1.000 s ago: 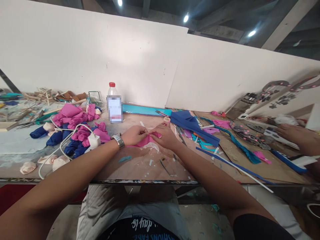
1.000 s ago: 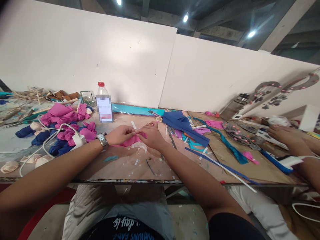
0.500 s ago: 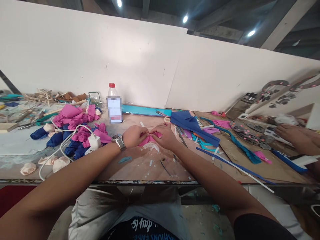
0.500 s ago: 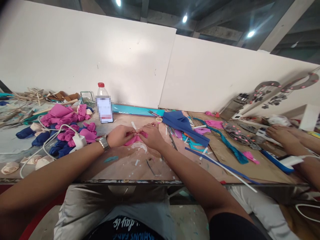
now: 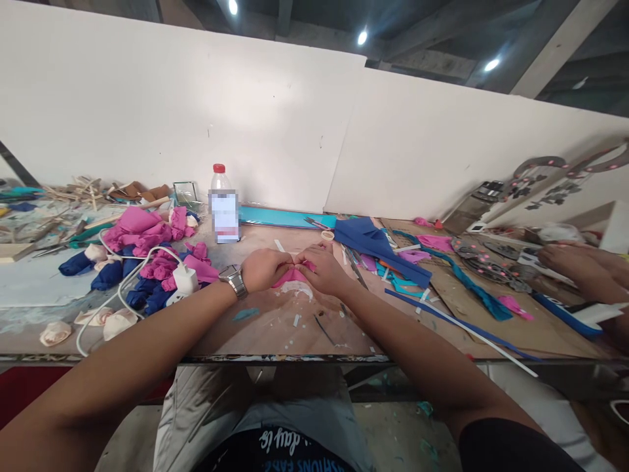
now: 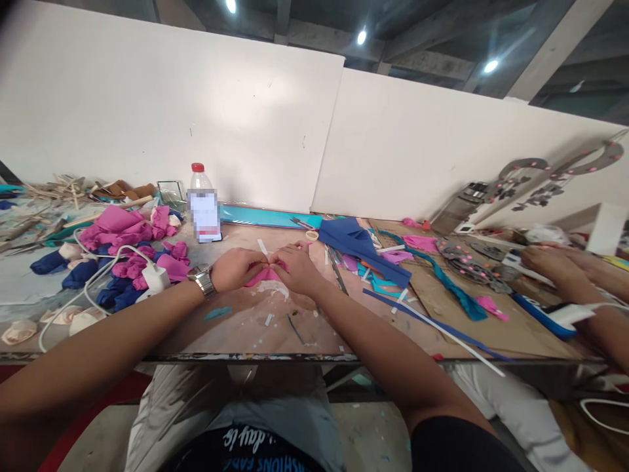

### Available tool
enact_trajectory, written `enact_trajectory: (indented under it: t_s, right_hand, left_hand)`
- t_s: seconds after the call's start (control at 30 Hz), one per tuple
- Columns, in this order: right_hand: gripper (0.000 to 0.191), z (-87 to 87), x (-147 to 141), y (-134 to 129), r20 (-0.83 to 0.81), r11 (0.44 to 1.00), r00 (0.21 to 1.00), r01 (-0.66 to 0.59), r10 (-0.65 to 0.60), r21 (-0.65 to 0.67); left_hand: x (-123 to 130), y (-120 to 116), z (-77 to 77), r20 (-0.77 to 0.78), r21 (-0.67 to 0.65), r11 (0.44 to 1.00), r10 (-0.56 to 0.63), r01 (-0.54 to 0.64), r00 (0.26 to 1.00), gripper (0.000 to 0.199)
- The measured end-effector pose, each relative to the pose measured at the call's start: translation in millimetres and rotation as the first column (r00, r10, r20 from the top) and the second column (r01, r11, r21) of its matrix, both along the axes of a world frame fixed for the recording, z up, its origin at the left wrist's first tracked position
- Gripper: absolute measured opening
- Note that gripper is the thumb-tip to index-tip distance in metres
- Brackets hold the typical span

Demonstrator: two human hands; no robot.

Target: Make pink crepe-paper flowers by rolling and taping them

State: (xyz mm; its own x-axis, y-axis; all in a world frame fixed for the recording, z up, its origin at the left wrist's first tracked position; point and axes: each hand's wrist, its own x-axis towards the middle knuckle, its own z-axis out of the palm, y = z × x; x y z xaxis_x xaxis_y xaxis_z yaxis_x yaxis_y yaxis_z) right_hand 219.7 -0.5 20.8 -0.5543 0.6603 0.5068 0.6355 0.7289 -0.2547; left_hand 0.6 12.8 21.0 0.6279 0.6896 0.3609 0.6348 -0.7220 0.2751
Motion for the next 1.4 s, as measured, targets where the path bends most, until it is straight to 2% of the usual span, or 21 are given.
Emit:
enact_trajectory:
  t_s: [0.4, 0.53, 0.7, 0.8, 1.17, 1.4]
  right_hand:
    - [0.022, -1.1, -0.3, -0.3, 0.060, 0.998, 0.998, 0.003, 0.001, -0.066]
    - [0.022, -0.5, -0.3, -0.8, 0.057, 0.998, 0.998, 0.012, -0.009, -0.064]
    - [0.023, -0.6, -0.3, -0.5, 0.020, 0.999, 0.999, 0.030, -0.029, -0.033]
    - [0.020, -0.8, -0.5, 0.0, 0.016, 0.999, 0.999, 0.028, -0.028, -0.019]
    - [0.015, -0.3, -1.0, -0.4, -0.009, 0.999, 0.999, 0.037, -0.037, 0.024]
    - [0.014, -0.5, 0.1, 0.9, -0.011, 0.998, 0.999, 0.049, -0.048, 0.038]
  left_hand:
    - [0.9, -2.9, 2.3, -0.076, 0.032, 0.999, -0.002, 0.004, 0.997, 0.031]
    - [0.5, -2.3, 1.2, -0.026, 0.003, 1.000, 0.000, 0.000, 1.000, 0.030]
    - [0.0, -2.9, 2.3, 0.028, -0.061, 0.998, 0.016, -0.014, 0.999, 0.019]
    - [0.0, -2.7, 2.8, 0.046, -0.084, 0.996, 0.012, -0.008, 0.999, 0.021]
    - [-0.4, -2.2, 4.0, 0.058, -0.087, 0.996, 0.002, 0.003, 0.998, 0.017]
    - [-0.4, -2.2, 5.0, 0.091, -0.084, 0.996, 0.005, 0.003, 0.996, 0.025]
